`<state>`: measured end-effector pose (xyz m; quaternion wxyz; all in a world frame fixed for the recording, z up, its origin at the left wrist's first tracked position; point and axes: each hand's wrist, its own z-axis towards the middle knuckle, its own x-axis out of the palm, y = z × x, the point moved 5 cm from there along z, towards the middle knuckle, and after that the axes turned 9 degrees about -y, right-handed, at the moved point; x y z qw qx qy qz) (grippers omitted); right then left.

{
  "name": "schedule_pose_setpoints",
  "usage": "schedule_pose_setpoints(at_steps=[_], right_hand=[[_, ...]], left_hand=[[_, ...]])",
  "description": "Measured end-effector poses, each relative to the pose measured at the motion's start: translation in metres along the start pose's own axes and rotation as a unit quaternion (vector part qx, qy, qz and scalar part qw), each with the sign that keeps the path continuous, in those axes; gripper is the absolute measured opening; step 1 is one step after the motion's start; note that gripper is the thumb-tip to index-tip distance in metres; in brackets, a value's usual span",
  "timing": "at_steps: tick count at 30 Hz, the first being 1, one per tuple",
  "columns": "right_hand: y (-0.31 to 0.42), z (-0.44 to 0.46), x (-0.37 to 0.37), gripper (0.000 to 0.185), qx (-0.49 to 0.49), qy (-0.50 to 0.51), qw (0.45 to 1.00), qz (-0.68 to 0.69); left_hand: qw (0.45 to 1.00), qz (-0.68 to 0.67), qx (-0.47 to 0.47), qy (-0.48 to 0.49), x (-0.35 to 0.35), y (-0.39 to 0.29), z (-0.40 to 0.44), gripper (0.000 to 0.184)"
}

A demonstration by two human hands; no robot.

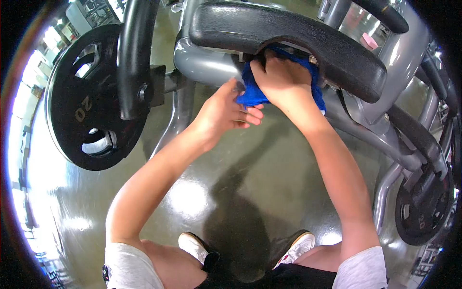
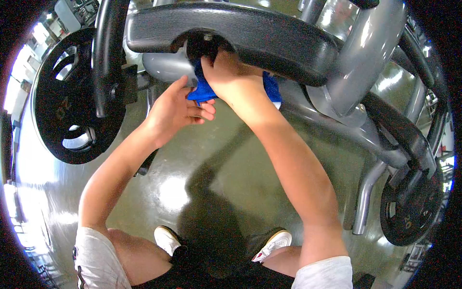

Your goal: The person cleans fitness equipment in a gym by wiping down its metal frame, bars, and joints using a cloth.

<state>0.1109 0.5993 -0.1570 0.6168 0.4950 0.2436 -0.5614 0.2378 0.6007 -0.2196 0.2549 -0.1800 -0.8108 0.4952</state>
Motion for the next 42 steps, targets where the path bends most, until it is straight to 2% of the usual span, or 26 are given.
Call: schedule_pose_setpoints(at_steps=[3,5,12,15,17,20,21,22,24,25,26,27,28,29,32,34,36,37,39,40,41,42], right_hand=[[-0.006,-0.007,0.008,0.043,-0.009,-0.019,1.0,-0.016],[-0.001,-0.019,0.002,0.035,-0.079,-0.132,0.988,-0.011],[-0.005,-0.048,0.0,0.038,-0.088,-0.11,0.99,-0.007],[-0.01,-0.064,-0.001,0.036,-0.133,-0.14,0.981,-0.034],[-0.014,-0.08,-0.004,0.028,-0.181,-0.193,0.964,-0.002],[-0.028,-0.091,-0.008,0.023,-0.217,-0.198,0.956,0.012],[-0.033,-0.096,-0.009,0.023,-0.193,-0.152,0.969,0.017],[-0.036,-0.095,-0.016,0.023,-0.194,-0.151,0.969,0.017],[-0.039,-0.096,-0.035,0.026,-0.233,-0.156,0.929,0.243],[-0.053,-0.097,-0.023,0.04,-0.124,-0.052,0.93,0.343],[-0.047,-0.099,-0.029,0.04,-0.125,-0.049,0.93,0.343],[-0.045,-0.098,-0.029,0.046,0.021,0.032,0.849,0.527],[-0.043,-0.1,-0.022,0.052,0.166,0.11,0.711,0.675],[-0.046,-0.099,-0.02,0.059,0.162,0.192,0.677,0.692],[-0.045,-0.096,-0.016,0.064,0.179,0.211,0.648,0.709],[-0.051,-0.097,-0.009,0.059,0.182,0.207,0.633,0.723],[-0.047,-0.098,-0.006,0.053,0.197,0.276,0.45,0.826],[-0.046,-0.097,-0.006,0.053,0.198,0.276,0.45,0.826],[-0.042,-0.097,-0.007,0.047,0.211,0.299,0.414,0.834],[-0.042,-0.097,-0.007,0.047,0.211,0.298,0.414,0.834],[-0.043,-0.098,-0.005,0.045,0.235,0.312,0.419,0.82],[-0.044,-0.1,-0.002,0.043,0.259,0.326,0.423,0.805]], left_hand=[[1.0,0.014,-0.004,-0.009,-0.005,0.004,0.002,0.062],[1.0,0.015,-0.011,-0.012,-0.007,0.009,0.003,0.061],[0.997,0.044,-0.064,-0.021,-0.016,0.033,0.009,0.058],[0.995,0.045,-0.079,-0.034,-0.021,0.044,0.009,0.059],[0.995,0.054,-0.083,-0.018,-0.027,0.052,0.012,0.06],[0.993,0.071,-0.094,-0.012,-0.032,0.058,0.014,0.06],[0.991,0.077,-0.103,-0.023,-0.034,0.06,0.013,0.061],[0.992,0.075,-0.103,-0.024,-0.034,0.06,0.012,0.061],[0.992,0.086,-0.089,-0.024,-0.034,0.059,0.01,0.06],[0.992,0.083,-0.089,-0.025,-0.034,0.061,0.012,0.06],[0.992,0.081,-0.092,-0.026,-0.034,0.063,0.014,0.06],[0.992,0.08,-0.093,-0.027,-0.034,0.063,0.015,0.059],[0.992,0.077,-0.092,-0.028,-0.032,0.062,0.016,0.059],[0.992,0.076,-0.1,-0.025,-0.029,0.061,0.016,0.058],[0.993,0.067,-0.098,-0.014,-0.018,0.058,0.018,0.057],[0.994,0.057,-0.09,-0.006,-0.01,0.055,0.016,0.057],[0.991,0.13,-0.035,-0.023,-0.002,0.041,0.005,0.052],[0.991,0.129,-0.035,-0.023,-0.004,0.043,0.005,0.052],[0.985,0.169,0.027,0.012,-0.007,0.044,0.006,0.033],[0.985,0.169,0.027,0.013,-0.009,0.048,0.007,0.033],[0.973,0.204,0.102,0.044,-0.003,0.043,0.004,0.034],[0.952,0.238,0.177,0.075,0.003,0.037,-0.001,0.045]])
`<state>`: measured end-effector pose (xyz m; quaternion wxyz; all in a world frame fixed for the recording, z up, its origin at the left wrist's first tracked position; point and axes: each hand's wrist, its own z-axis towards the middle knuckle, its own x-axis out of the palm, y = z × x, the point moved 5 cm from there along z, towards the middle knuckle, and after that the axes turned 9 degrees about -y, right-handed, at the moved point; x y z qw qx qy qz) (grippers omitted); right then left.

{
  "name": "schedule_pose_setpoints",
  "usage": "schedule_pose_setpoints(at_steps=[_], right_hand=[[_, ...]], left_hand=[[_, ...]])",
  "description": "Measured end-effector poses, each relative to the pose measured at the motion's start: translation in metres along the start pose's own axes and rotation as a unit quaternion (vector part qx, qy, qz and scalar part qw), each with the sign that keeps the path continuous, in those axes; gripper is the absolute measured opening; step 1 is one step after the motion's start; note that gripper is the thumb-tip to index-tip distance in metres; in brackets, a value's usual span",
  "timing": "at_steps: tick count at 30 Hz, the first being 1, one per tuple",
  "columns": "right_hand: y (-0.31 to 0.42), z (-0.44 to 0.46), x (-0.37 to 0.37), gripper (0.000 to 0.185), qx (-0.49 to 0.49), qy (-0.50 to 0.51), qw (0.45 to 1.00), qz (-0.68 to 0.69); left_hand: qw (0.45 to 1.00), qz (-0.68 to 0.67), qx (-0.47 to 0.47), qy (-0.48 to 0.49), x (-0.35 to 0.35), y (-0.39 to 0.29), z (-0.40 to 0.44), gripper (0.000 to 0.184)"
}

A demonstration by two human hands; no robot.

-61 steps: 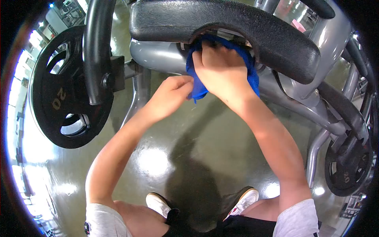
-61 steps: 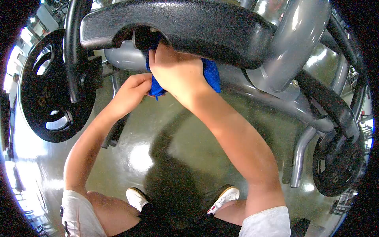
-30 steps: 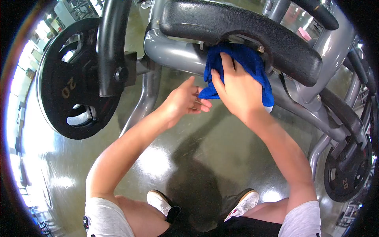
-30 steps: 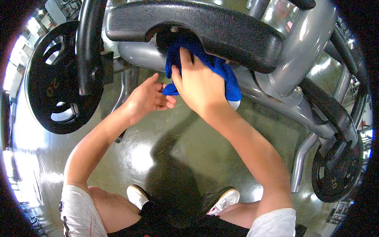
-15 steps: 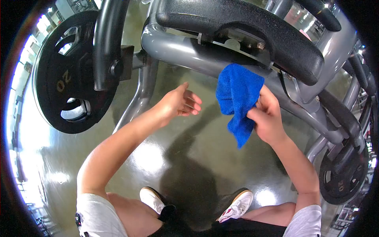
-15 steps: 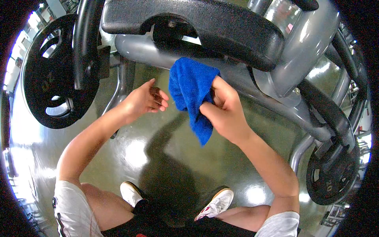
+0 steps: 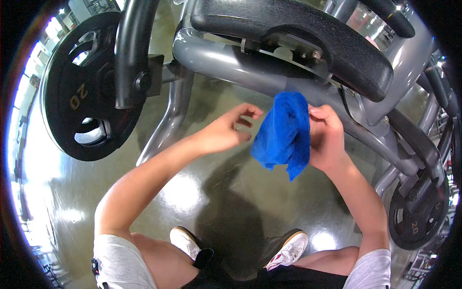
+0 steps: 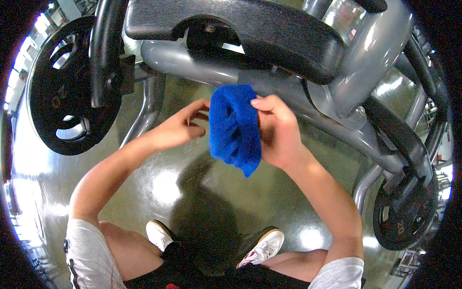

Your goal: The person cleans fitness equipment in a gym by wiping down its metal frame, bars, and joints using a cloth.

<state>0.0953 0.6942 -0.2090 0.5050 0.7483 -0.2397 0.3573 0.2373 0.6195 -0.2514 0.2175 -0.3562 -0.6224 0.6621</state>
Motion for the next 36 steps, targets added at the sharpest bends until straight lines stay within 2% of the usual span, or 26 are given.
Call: schedule_pose_setpoints(at_steps=[1,3,4,5,6,8,9,10,12,13,14,15,16,18,20,22,24,26,27,28,30,32,34,36], right_hand=[[-0.001,-0.002,0.002,0.043,-0.001,-0.001,1.0,0.0],[-0.004,-0.004,-0.004,0.043,-0.017,-0.113,0.974,-0.193],[-0.007,-0.002,-0.005,0.043,-0.019,-0.116,0.974,-0.192],[-0.012,0.001,-0.003,0.042,-0.009,-0.061,0.965,-0.255],[-0.016,0.003,0.002,0.041,0.0,-0.007,0.949,-0.316],[-0.015,-0.001,0.01,0.04,0.041,0.015,0.91,-0.412],[-0.014,0.001,0.004,0.036,0.052,0.018,0.875,-0.481],[-0.009,0.002,0.006,0.036,0.051,0.016,0.875,-0.481],[-0.003,0.0,0.015,0.035,0.06,0.028,0.848,-0.527],[0.001,-0.002,0.018,0.028,0.051,0.015,0.849,-0.525],[0.0,-0.001,0.014,0.028,0.05,0.014,0.85,-0.524],[0.003,0.003,0.012,0.026,-0.026,0.022,0.838,-0.545],[0.006,0.004,0.012,0.024,-0.101,0.03,0.82,-0.562],[0.002,0.004,0.009,0.023,-0.105,0.026,0.814,-0.571],[0.003,0.006,0.006,0.024,-0.152,-0.043,0.781,-0.605],[0.003,0.013,-0.003,0.024,-0.123,-0.069,0.78,-0.609],[-0.004,0.023,-0.01,0.025,-0.093,-0.094,0.779,-0.613],[-0.009,0.035,-0.007,0.026,-0.166,-0.104,0.829,-0.524],[-0.013,0.04,-0.003,0.025,-0.165,-0.104,0.851,-0.487],[-0.018,0.045,0.004,0.025,-0.165,-0.098,0.852,-0.487],[-0.025,0.052,0.011,0.024,-0.11,-0.165,0.899,-0.39],[-0.03,0.059,0.019,0.024,-0.098,-0.152,0.901,-0.395],[-0.037,0.066,0.026,0.024,-0.102,-0.125,0.937,-0.31],[-0.039,0.069,0.03,0.023,-0.083,-0.113,0.943,-0.303]], left_hand=[[0.998,0.047,0.0,0.031,0.001,-0.003,-0.004,0.071],[0.997,0.013,0.037,0.067,0.009,-0.009,-0.007,0.075],[0.992,-0.02,0.074,0.103,0.014,-0.014,-0.009,0.079],[0.988,-0.038,0.088,0.122,0.018,-0.014,-0.009,0.085],[0.987,-0.037,0.089,0.127,0.019,-0.014,-0.009,0.085],[0.983,-0.013,0.044,0.176,0.02,-0.012,-0.012,0.082],[0.985,0.03,0.02,0.166,0.015,-0.011,-0.012,0.066],[0.985,0.031,0.02,0.168,0.011,-0.016,-0.012,0.066],[0.97,0.141,-0.056,0.19,0.002,-0.015,-0.008,0.046],[0.969,0.143,-0.056,0.192,-0.006,-0.009,-0.007,0.046],[0.953,0.256,0.037,0.155,-0.02,-0.005,-0.004,0.04],[0.915,0.365,0.129,0.114,-0.031,-0.008,-0.002,0.036],[0.914,0.366,0.129,0.113,-0.039,-0.009,0.0,0.036],[0.91,0.395,0.042,0.116,-0.057,-0.009,0.003,0.036],[0.911,0.404,0.029,0.08,-0.072,-0.014,0.005,0.032],[0.921,0.378,-0.082,-0.046,-0.098,-0.027,0.002,0.028],[0.939,0.294,-0.136,-0.113,-0.122,-0.035,0.003,0.025],[0.938,0.2,-0.128,-0.252,-0.135,-0.056,-0.004,0.024],[0.938,0.142,-0.104,-0.297,-0.14,-0.063,-0.004,0.022],[0.933,0.084,-0.079,-0.34,-0.145,-0.068,-0.003,0.02],[0.907,0.106,0.006,-0.408,-0.163,-0.069,0.009,0.019],[0.839,0.209,0.155,-0.479,-0.169,-0.07,0.017,0.019],[0.816,0.189,0.271,-0.474,-0.158,-0.077,0.022,0.024],[0.83,0.141,0.269,-0.468,-0.133,-0.074,0.031,0.033]])
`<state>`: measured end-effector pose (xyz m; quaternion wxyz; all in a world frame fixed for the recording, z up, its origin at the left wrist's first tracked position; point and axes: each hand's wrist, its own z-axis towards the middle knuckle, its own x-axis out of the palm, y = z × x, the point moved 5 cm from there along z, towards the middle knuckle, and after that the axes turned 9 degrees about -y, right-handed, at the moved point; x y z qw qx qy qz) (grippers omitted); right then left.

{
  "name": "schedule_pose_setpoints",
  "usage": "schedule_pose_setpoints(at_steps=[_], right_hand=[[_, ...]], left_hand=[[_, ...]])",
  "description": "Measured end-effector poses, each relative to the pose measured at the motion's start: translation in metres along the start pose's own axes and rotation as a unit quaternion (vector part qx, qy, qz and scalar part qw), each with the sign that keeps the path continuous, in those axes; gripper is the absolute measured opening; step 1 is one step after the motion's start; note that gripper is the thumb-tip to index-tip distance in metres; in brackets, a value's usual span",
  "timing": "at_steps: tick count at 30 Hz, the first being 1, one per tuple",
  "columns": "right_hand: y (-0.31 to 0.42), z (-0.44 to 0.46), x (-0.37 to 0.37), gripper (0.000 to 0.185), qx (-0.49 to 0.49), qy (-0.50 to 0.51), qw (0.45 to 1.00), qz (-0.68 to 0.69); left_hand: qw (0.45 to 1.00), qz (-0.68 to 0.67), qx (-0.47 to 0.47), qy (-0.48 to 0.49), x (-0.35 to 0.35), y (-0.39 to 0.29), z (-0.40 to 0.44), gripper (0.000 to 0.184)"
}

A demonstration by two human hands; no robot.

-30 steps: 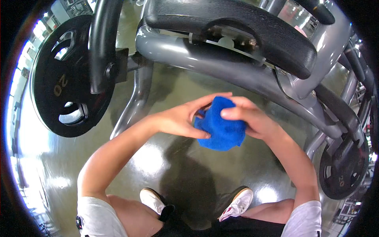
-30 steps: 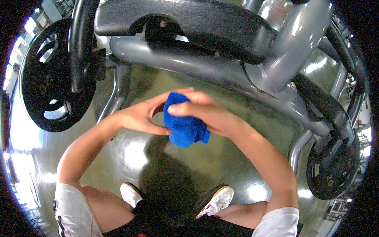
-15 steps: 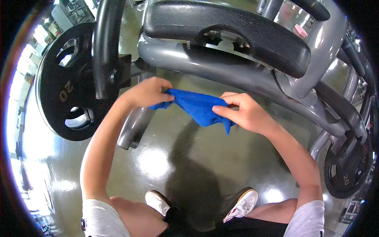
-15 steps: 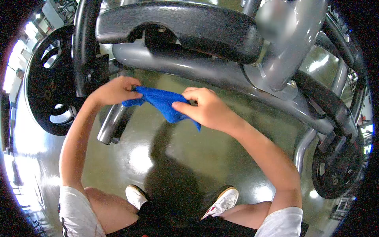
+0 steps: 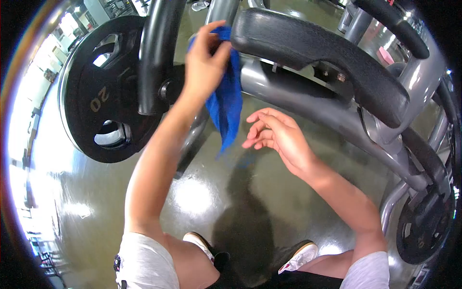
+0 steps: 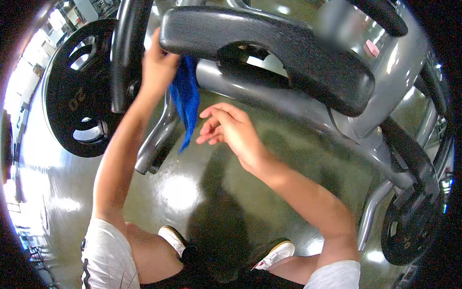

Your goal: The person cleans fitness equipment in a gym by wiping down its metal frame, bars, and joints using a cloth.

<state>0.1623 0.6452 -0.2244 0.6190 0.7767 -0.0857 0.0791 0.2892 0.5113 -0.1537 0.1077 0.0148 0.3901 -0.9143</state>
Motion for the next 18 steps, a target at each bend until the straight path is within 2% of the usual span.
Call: schedule_pose_setpoints(at_steps=[2,4,6,8,10,12,14,16,18], right_hand=[[-0.006,0.0,0.0,0.024,0.032,0.012,0.999,0.025],[-0.016,0.003,-0.007,0.026,0.014,0.022,1.0,0.016],[-0.023,0.005,-0.017,0.025,0.006,0.002,1.0,-0.015],[-0.025,0.008,-0.018,0.025,0.02,0.008,0.999,-0.039],[-0.028,0.014,-0.017,0.024,0.037,0.006,0.998,-0.054],[-0.025,0.02,-0.006,0.024,0.036,0.019,0.997,-0.072],[-0.024,0.026,0.006,0.023,0.029,0.024,0.996,-0.085],[-0.021,0.033,0.018,0.024,0.003,0.052,0.994,-0.099],[-0.019,0.04,0.026,0.023,-0.007,0.058,0.992,-0.113]], left_hand=[[0.982,0.128,0.134,0.026,0.028,0.029,-0.015,0.037],[0.966,0.189,0.164,0.056,0.03,0.009,-0.019,0.036],[0.944,0.201,0.229,0.123,0.027,0.0,-0.018,0.024],[0.932,0.177,0.291,0.121,0.023,0.002,-0.017,0.022],[0.936,0.128,0.312,0.105,0.02,0.004,-0.013,0.025],[0.934,0.147,0.281,0.164,0.024,0.011,-0.005,0.026],[0.938,0.177,0.246,0.171,0.025,0.015,0.006,0.031],[0.923,0.235,0.129,0.276,0.033,0.027,0.015,0.032],[0.932,0.227,0.107,0.262,0.034,0.033,0.019,0.036]])
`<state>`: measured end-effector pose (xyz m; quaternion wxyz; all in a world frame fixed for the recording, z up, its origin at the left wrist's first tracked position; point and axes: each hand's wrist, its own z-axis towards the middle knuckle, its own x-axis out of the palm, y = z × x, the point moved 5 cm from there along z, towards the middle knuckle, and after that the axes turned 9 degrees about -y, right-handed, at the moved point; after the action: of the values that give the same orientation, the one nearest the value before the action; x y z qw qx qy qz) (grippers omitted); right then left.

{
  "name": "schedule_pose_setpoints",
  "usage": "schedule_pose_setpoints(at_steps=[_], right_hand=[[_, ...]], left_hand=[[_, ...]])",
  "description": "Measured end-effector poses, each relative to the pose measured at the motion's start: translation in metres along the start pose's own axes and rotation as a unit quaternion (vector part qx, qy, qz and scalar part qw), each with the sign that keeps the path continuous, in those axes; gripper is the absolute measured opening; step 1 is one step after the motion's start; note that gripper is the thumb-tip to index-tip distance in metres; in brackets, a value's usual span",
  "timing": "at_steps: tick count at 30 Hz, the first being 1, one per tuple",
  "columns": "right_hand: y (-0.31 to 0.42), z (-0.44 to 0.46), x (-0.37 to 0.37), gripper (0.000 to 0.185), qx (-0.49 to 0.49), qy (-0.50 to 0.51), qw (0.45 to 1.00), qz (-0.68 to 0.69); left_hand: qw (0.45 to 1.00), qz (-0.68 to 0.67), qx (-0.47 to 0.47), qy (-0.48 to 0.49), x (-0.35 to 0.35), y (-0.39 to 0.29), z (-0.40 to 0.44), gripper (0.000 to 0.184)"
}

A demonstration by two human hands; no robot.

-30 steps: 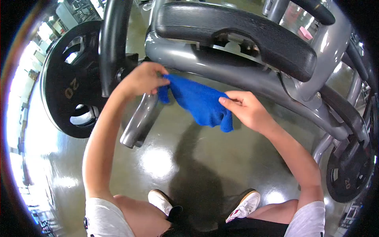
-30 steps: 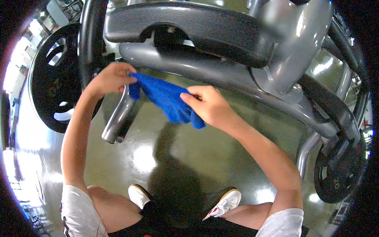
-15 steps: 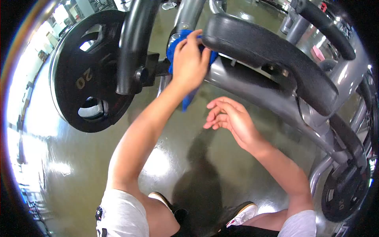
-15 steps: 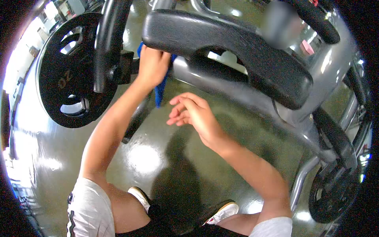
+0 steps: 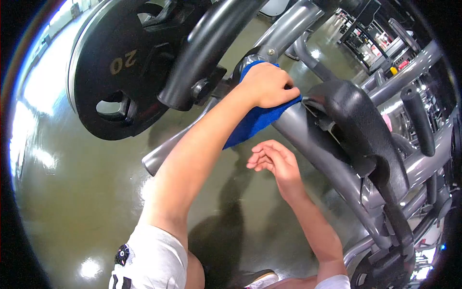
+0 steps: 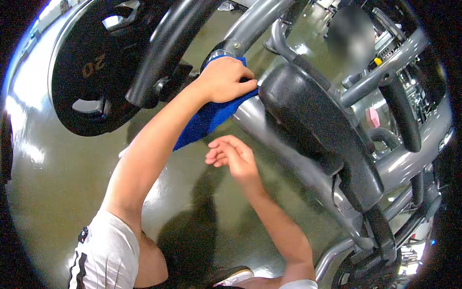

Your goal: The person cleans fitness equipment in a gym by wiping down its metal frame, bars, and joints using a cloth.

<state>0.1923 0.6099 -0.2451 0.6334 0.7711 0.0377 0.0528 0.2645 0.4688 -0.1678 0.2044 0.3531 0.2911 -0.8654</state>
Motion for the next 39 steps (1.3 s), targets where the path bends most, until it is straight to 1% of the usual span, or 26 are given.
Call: schedule_pose_setpoints(at_steps=[2,3,4,5,6,7,8,10,12,14,15,17,18,20,21,22,24,25,26,28,29,33,34,35,36,39], right_hand=[[0.011,0.007,0.007,0.019,-0.11,-0.032,0.993,0.006],[0.021,0.007,0.009,0.016,-0.168,-0.069,0.983,-0.017],[0.03,0.008,0.015,0.016,-0.169,-0.068,0.983,-0.019],[0.054,0.004,0.021,0.019,-0.319,-0.126,0.926,-0.159],[0.073,-0.002,0.03,0.024,-0.452,-0.177,0.825,-0.291],[0.081,0.001,0.036,0.03,-0.489,-0.178,0.781,-0.346],[0.088,0.009,0.04,0.03,-0.489,-0.175,0.781,-0.347],[0.101,0.022,0.053,0.03,-0.527,-0.212,0.673,-0.473],[0.101,0.045,0.049,0.033,-0.466,-0.268,0.608,-0.584],[0.094,0.064,0.036,0.039,-0.433,-0.294,0.597,-0.608],[0.095,0.066,0.043,0.039,-0.431,-0.294,0.597,-0.609],[0.094,0.076,0.053,0.05,-0.298,-0.33,0.549,-0.708],[0.095,0.081,0.058,0.05,-0.296,-0.328,0.549,-0.71],[0.095,0.1,0.062,0.06,-0.216,-0.319,0.526,-0.759],[0.094,0.112,0.064,0.06,-0.219,-0.323,0.495,-0.777],[0.091,0.124,0.066,0.06,-0.219,-0.319,0.493,-0.78],[0.088,0.148,0.07,0.061,-0.198,-0.331,0.424,-0.82],[0.084,0.166,0.068,0.057,-0.192,-0.334,0.395,-0.834],[0.088,0.173,0.074,0.057,-0.195,-0.33,0.39,-0.837],[0.086,0.185,0.08,0.047,-0.092,-0.272,0.396,-0.872],[0.088,0.187,0.082,0.046,-0.107,-0.29,0.417,-0.855],[0.089,0.186,0.08,0.05,-0.089,-0.276,0.414,-0.863],[0.091,0.182,0.077,0.053,-0.096,-0.279,0.471,-0.831],[0.095,0.177,0.075,0.056,-0.103,-0.281,0.525,-0.796],[0.098,0.17,0.074,0.056,-0.1,-0.284,0.521,-0.799],[0.099,0.147,0.067,0.063,-0.1,-0.297,0.551,-0.774]], left_hand=[[0.987,-0.047,0.011,-0.151,-0.007,0.012,0.0,0.035],[0.978,-0.071,-0.04,-0.192,-0.008,0.022,-0.002,0.032],[0.977,-0.071,-0.039,-0.196,-0.005,0.024,-0.006,0.032],[0.934,-0.127,-0.103,-0.318,-0.01,0.033,-0.016,0.03],[0.868,-0.18,-0.165,-0.432,-0.012,0.042,-0.031,0.029],[0.844,-0.194,-0.185,-0.464,-0.006,0.043,-0.038,0.025],[0.862,-0.17,-0.143,-0.455,-0.002,0.04,-0.044,0.021],[0.851,-0.13,-0.175,-0.477,-0.002,0.023,-0.062,0.021],[0.843,-0.116,-0.277,-0.446,0.011,0.015,-0.083,0.03],[0.807,-0.154,-0.396,-0.41,0.03,0.014,-0.104,0.037],[0.808,-0.155,-0.397,-0.408,0.04,0.012,-0.112,0.037],[0.838,-0.194,-0.415,-0.297,0.058,0.011,-0.117,0.044],[0.837,-0.196,-0.417,-0.296,0.059,0.011,-0.116,0.044],[0.82,-0.285,-0.399,-0.296,0.059,0.009,-0.11,0.051],[0.84,-0.265,-0.376,-0.286,0.056,0.01,-0.107,0.055],[0.838,-0.267,-0.38,-0.287,0.055,0.015,-0.105,0.055],[0.698,-0.501,-0.42,-0.294,0.063,0.024,-0.099,0.052],[0.62,-0.564,-0.443,-0.318,0.063,0.028,-0.095,0.044],[0.615,-0.567,-0.443,-0.322,0.055,0.032,-0.092,0.044],[0.497,-0.668,-0.496,-0.246,0.047,0.035,-0.092,0.037],[0.481,-0.681,-0.503,-0.227,0.046,0.037,-0.093,0.035],[0.439,-0.72,-0.507,-0.179,0.055,0.042,-0.092,0.04],[0.437,-0.724,-0.505,-0.175,0.06,0.039,-0.089,0.04],[0.39,-0.756,-0.489,-0.192,0.06,0.035,-0.085,0.041],[0.341,-0.785,-0.473,-0.209,0.061,0.03,-0.083,0.043],[0.323,-0.814,-0.451,-0.173,0.055,0.019,-0.083,0.047]])
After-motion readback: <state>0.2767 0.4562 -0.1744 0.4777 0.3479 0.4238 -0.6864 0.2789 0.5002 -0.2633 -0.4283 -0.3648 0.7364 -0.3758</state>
